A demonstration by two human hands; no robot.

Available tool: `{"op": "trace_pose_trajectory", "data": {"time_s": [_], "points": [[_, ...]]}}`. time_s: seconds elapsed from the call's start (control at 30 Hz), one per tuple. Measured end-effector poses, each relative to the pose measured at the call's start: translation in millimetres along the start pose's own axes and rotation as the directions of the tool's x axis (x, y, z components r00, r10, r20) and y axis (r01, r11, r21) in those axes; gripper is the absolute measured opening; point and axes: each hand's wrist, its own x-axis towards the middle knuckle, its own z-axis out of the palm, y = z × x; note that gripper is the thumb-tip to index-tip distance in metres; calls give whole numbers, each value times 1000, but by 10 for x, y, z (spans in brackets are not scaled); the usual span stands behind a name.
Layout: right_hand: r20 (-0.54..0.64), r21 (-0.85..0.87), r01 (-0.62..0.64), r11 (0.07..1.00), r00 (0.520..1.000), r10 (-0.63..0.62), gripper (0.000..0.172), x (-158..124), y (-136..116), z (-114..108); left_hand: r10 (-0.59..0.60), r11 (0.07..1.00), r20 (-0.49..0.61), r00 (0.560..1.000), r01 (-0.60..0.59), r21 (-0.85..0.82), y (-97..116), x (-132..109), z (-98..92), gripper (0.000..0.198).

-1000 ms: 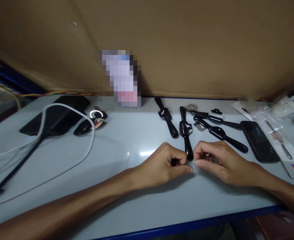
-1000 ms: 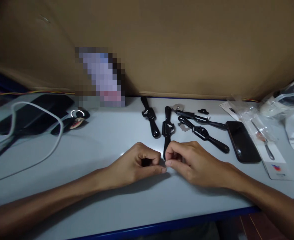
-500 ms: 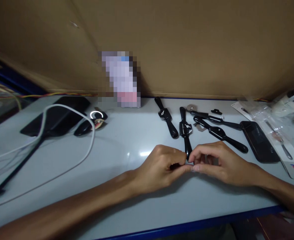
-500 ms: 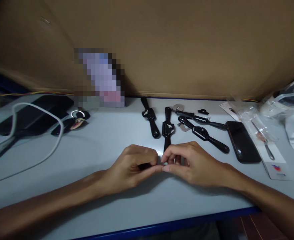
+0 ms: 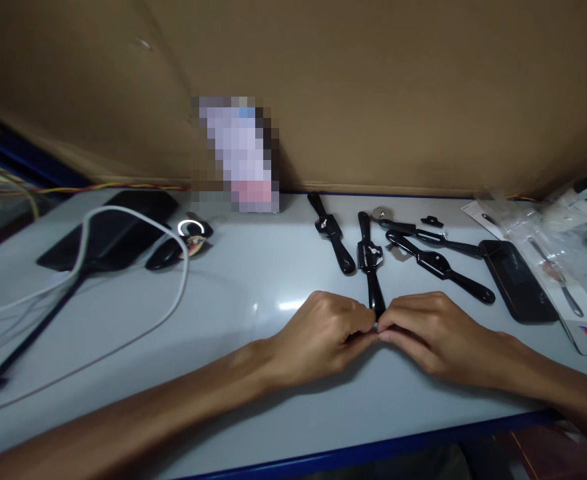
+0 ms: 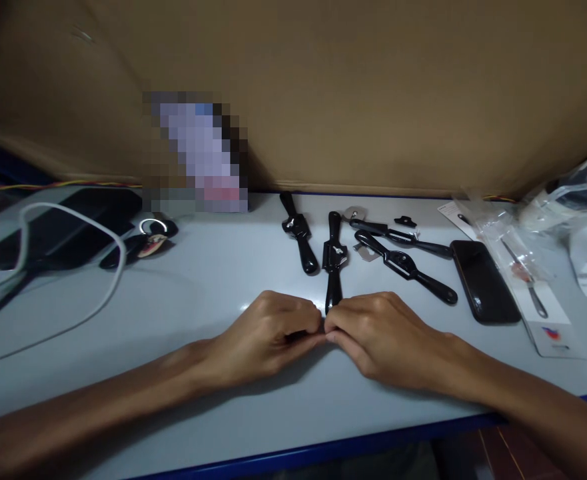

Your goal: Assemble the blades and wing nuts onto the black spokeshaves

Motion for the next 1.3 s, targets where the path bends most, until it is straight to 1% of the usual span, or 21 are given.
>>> {"op": "trace_pose_trajectory", "data": {"time_s": [0.13,0.2,0.3,0.47,0.57,0.7,0.8,0.93,1.07,1.2,1.3], "points": [[80,-54,38,998,996,-34,23,-1,10,6,-18,1000,73,997,17,11,-6,-3,8,41],[97,-89,41,995,995,-32,23,4,17,5,-56,998,96,994,55,6,-11,-7,10,38],[89,-130,39,991,996,-27,23,10,31,-9,-100,995,127,987,100,8,-20,-12,14,36],[82,-172,72,983,995,-59,24,1,27,-37,-95,995,110,989,95,12,-24,-14,24,34],[80,-190,83,978,994,-69,21,-7,10,-23,-116,993,97,988,115,13,-17,-12,21,34],[66,-213,87,973,995,-74,18,2,0,18,-145,989,114,983,143,28,-9,-8,22,31],[61,-234,78,969,996,-66,18,17,-9,26,-137,990,121,983,132,51,-10,-4,36,28],[112,-251,73,965,993,-46,17,33,-43,-5,-134,990,123,983,127,59,-5,0,58,29],[169,-275,54,960,986,-7,18,44,-84,-44,-161,987,134,978,156,45,9,3,62,30],[215,-378,97,921,976,-15,21,39,-118,-47,-222,975,161,962,222,15,20,20,53,27],[247,-515,170,840,968,-44,22,16,-152,-21,-246,969,162,956,248,8,26,40,45,27]]}}
